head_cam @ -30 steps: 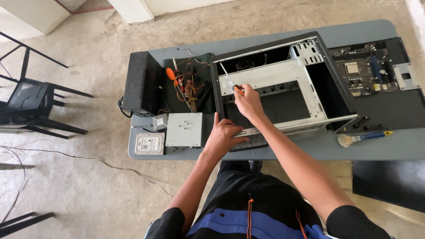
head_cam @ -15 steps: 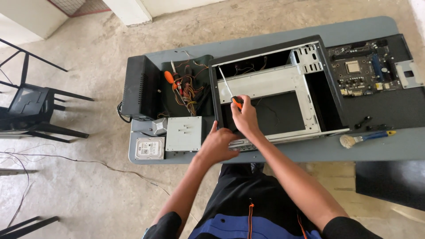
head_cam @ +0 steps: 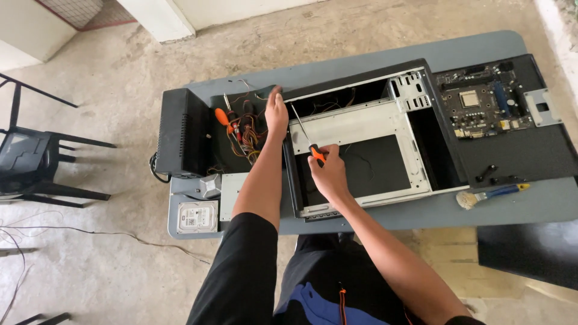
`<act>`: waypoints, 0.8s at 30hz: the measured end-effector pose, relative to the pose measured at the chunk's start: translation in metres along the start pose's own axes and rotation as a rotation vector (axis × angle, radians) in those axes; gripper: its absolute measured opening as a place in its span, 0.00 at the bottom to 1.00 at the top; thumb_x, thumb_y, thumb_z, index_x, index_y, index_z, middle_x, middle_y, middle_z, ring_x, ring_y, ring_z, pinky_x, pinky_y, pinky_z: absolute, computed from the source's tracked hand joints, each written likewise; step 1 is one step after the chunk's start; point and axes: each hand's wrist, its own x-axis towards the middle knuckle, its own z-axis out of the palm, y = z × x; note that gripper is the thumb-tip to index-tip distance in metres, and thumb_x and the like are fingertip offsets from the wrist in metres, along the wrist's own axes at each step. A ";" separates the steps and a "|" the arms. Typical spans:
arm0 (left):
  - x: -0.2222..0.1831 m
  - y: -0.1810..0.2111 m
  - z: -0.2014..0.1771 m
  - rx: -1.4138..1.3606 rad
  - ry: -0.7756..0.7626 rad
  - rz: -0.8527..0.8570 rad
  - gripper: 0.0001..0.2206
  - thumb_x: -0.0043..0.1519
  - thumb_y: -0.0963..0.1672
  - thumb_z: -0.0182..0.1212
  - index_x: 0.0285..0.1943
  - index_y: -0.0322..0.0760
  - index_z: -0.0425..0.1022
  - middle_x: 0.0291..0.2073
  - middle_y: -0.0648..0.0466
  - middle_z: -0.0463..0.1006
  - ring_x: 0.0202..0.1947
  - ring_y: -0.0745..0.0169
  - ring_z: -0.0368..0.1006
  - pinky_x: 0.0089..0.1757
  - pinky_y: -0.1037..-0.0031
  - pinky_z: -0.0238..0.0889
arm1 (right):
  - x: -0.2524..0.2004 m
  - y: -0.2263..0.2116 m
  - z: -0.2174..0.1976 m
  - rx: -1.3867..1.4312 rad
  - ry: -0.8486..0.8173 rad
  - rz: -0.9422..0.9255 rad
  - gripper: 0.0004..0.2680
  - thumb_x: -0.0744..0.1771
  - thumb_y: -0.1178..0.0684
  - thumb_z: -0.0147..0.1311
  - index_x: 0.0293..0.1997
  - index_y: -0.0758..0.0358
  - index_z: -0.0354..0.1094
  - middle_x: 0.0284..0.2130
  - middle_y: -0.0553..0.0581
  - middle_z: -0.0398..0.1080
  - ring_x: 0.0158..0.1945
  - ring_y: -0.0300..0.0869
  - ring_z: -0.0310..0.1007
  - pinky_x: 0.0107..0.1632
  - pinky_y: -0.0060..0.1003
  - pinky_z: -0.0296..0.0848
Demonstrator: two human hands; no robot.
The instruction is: The person picks up a computer case cover from the side of a table and places it onto the open computer chassis. The person then uses a screwdriver to tighten a screw into the back of the case and fits the front panel onto the chassis.
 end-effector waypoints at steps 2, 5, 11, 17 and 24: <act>0.002 0.011 -0.001 0.059 -0.001 -0.056 0.20 0.78 0.51 0.40 0.71 0.49 0.76 0.69 0.42 0.76 0.74 0.34 0.66 0.72 0.47 0.55 | 0.003 -0.001 -0.001 -0.001 0.005 0.007 0.18 0.70 0.46 0.57 0.63 0.69 0.64 0.49 0.74 0.78 0.45 0.59 0.84 0.41 0.48 0.81; -0.006 0.020 -0.001 0.148 0.027 -0.106 0.20 0.78 0.54 0.38 0.62 0.57 0.80 0.61 0.47 0.82 0.67 0.38 0.74 0.68 0.49 0.62 | -0.001 -0.001 -0.004 -0.001 0.016 0.015 0.18 0.71 0.46 0.57 0.62 0.70 0.66 0.49 0.74 0.78 0.45 0.59 0.83 0.40 0.49 0.80; -0.008 0.032 -0.002 0.186 0.080 -0.083 0.21 0.78 0.53 0.36 0.57 0.57 0.82 0.54 0.48 0.86 0.61 0.39 0.79 0.64 0.51 0.67 | -0.002 -0.014 0.000 0.082 -0.005 0.074 0.13 0.73 0.45 0.51 0.55 0.66 0.73 0.35 0.61 0.81 0.33 0.45 0.79 0.32 0.35 0.75; -0.014 0.039 -0.002 0.177 0.077 -0.094 0.21 0.77 0.53 0.37 0.57 0.57 0.82 0.54 0.47 0.86 0.60 0.37 0.79 0.63 0.50 0.68 | 0.007 -0.017 0.007 0.417 -0.081 0.295 0.14 0.71 0.48 0.56 0.54 0.72 0.66 0.21 0.59 0.72 0.17 0.38 0.65 0.15 0.28 0.61; -0.019 0.048 -0.006 0.160 0.077 -0.111 0.20 0.76 0.51 0.40 0.58 0.56 0.84 0.56 0.47 0.86 0.62 0.40 0.79 0.65 0.52 0.67 | 0.005 -0.012 -0.002 0.541 -0.034 0.402 0.16 0.71 0.45 0.61 0.53 0.74 0.73 0.36 0.65 0.82 0.28 0.41 0.79 0.23 0.31 0.76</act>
